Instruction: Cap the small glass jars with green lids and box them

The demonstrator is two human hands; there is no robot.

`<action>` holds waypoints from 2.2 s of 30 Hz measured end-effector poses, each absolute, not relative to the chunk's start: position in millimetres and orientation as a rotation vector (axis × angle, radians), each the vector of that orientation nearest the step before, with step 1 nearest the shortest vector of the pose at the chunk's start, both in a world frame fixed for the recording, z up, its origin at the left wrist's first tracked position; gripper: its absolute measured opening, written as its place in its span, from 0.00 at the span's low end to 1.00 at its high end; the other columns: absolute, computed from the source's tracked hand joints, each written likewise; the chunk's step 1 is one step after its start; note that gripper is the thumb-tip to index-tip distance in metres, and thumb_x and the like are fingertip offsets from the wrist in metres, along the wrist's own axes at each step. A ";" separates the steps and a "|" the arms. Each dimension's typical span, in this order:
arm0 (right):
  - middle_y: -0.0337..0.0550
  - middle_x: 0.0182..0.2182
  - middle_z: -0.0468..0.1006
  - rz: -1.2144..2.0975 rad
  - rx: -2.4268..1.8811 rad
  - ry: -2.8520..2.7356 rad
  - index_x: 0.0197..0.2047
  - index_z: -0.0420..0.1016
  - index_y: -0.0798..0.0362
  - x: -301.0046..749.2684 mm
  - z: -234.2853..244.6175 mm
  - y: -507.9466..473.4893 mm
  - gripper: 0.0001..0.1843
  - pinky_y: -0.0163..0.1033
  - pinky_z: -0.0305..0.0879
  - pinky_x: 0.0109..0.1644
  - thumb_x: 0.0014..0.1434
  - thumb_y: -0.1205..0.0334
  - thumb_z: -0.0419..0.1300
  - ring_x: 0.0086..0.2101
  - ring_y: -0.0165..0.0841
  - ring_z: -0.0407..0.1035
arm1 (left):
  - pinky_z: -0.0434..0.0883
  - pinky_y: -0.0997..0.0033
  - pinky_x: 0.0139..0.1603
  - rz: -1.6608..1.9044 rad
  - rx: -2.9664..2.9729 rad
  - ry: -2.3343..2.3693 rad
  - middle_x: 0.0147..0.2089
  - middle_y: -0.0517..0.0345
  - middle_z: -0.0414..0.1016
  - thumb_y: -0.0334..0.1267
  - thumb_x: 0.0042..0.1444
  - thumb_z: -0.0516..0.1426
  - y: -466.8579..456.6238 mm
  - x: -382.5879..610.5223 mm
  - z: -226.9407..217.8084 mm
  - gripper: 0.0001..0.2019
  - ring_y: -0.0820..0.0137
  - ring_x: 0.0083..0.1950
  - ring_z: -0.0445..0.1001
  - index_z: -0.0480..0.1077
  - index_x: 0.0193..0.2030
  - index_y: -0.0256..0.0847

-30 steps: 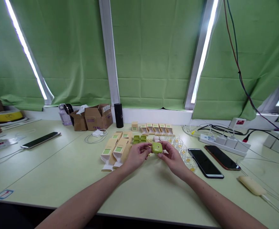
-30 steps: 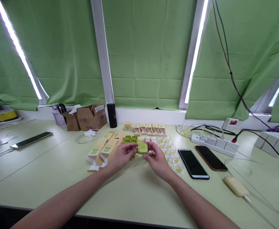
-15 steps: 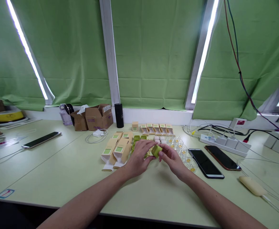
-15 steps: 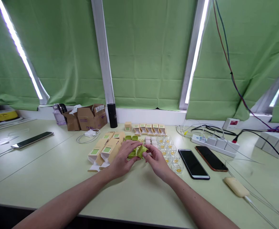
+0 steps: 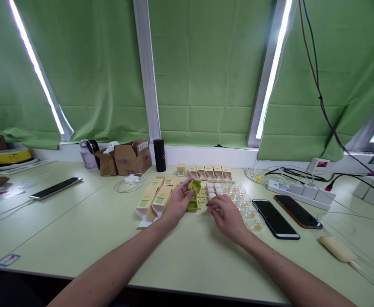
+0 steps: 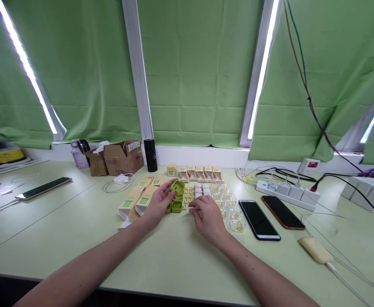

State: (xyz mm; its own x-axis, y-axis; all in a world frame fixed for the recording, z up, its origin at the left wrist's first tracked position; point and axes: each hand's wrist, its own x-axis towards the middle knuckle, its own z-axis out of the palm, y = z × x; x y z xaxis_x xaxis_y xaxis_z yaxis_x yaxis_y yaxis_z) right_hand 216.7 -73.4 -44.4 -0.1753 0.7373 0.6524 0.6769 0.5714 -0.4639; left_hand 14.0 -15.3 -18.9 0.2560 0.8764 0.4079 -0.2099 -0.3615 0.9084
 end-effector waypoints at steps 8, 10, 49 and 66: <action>0.50 0.45 0.82 -0.342 -1.413 -2.213 0.45 0.83 0.49 194.6 -42.5 -58.8 0.08 0.53 0.63 0.52 0.65 0.66 0.63 0.50 0.49 0.68 | 0.77 0.69 0.48 1.350 1.318 0.616 0.57 0.47 0.80 0.54 0.52 0.72 -9.5 13.5 -25.1 0.37 0.67 0.48 0.80 0.71 0.66 0.41; 0.52 0.45 0.82 -0.375 -1.463 -2.258 0.43 0.83 0.50 188.3 -42.8 -52.8 0.07 0.52 0.62 0.52 0.66 0.65 0.62 0.50 0.49 0.67 | 0.77 0.68 0.48 1.341 1.327 0.615 0.57 0.46 0.81 0.54 0.52 0.72 -10.9 13.6 -25.3 0.37 0.67 0.46 0.80 0.71 0.66 0.41; 0.39 0.32 0.77 1.293 -0.663 -0.986 0.39 0.81 0.51 220.4 -13.5 -66.7 0.19 0.37 0.64 0.34 0.48 0.52 0.79 0.31 0.30 0.68 | 0.72 0.58 0.66 1.289 1.579 0.620 0.65 0.45 0.77 0.50 0.61 0.67 -22.7 19.1 -25.5 0.29 0.59 0.65 0.76 0.71 0.66 0.43; 0.40 0.30 0.80 1.124 -0.693 -1.065 0.40 0.82 0.51 221.7 -5.6 -70.4 0.21 0.38 0.69 0.31 0.47 0.51 0.80 0.29 0.32 0.72 | 0.74 0.59 0.60 1.238 1.572 0.582 0.60 0.43 0.79 0.46 0.56 0.71 -21.8 22.0 -29.6 0.29 0.58 0.62 0.76 0.71 0.62 0.43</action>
